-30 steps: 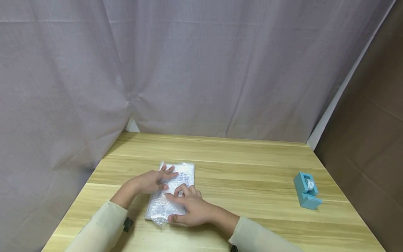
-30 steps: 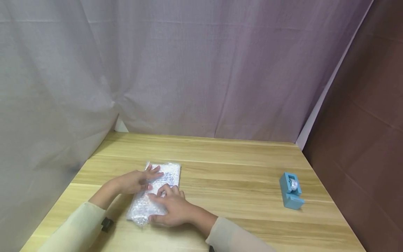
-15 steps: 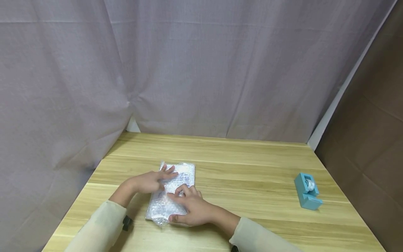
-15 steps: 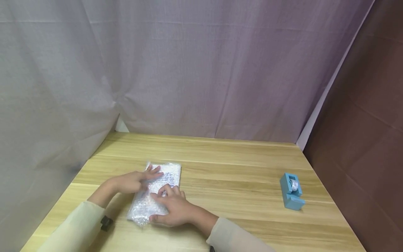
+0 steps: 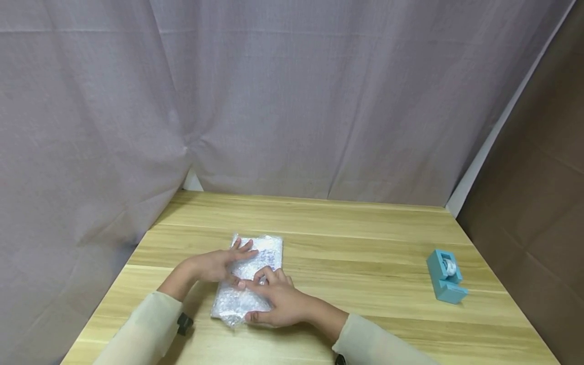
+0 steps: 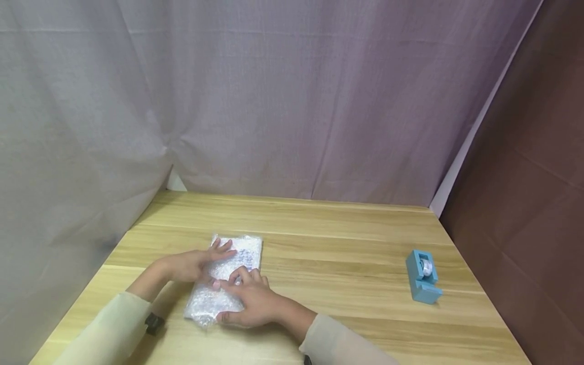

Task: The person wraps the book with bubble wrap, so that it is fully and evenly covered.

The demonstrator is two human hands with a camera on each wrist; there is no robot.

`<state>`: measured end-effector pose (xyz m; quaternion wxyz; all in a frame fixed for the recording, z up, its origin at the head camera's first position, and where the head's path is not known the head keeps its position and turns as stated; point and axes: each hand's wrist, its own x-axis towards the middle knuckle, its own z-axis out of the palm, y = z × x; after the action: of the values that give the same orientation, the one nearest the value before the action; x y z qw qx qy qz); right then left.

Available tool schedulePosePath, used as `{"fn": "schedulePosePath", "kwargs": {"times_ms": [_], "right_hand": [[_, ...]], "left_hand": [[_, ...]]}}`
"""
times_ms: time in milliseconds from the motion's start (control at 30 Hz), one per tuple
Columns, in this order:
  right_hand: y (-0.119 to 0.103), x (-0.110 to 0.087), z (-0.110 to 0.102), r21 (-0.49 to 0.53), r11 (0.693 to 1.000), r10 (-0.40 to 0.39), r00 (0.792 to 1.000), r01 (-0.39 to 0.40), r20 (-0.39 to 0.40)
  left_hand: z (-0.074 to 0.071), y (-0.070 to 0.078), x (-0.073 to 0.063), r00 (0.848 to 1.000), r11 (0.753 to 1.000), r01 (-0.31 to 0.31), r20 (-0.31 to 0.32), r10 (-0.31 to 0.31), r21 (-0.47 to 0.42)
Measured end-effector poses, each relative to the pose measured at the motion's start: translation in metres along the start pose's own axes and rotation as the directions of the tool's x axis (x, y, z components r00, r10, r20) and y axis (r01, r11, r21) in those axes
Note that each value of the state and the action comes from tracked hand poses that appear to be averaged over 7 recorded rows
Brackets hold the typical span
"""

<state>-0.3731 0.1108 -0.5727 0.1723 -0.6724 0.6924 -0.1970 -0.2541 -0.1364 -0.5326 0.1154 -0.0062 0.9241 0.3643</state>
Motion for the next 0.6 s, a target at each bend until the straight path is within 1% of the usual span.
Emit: {"fn": "schedulePosePath", "kwargs": {"times_ms": [300, 467, 600], "right_hand": [[-0.0001, -0.0008, 0.0013, 0.0, 1.0, -0.003, 1.0, 0.003, -0.01], [0.0002, -0.0002, -0.0003, 0.009, 1.0, 0.006, 1.0, -0.006, 0.007], [0.0006, 0.0006, -0.0029, 0.038, 0.999, 0.021, 0.999, -0.022, 0.027]], "left_hand": [[0.0031, 0.0031, 0.0013, 0.999, 0.999, 0.04, -0.004, -0.04, 0.001], [0.0035, 0.0032, 0.0016, 0.999, 0.999, 0.047, -0.008, -0.047, 0.011], [0.0039, 0.0034, 0.0017, 0.999, 0.999, 0.052, -0.015, -0.052, 0.009]]}}
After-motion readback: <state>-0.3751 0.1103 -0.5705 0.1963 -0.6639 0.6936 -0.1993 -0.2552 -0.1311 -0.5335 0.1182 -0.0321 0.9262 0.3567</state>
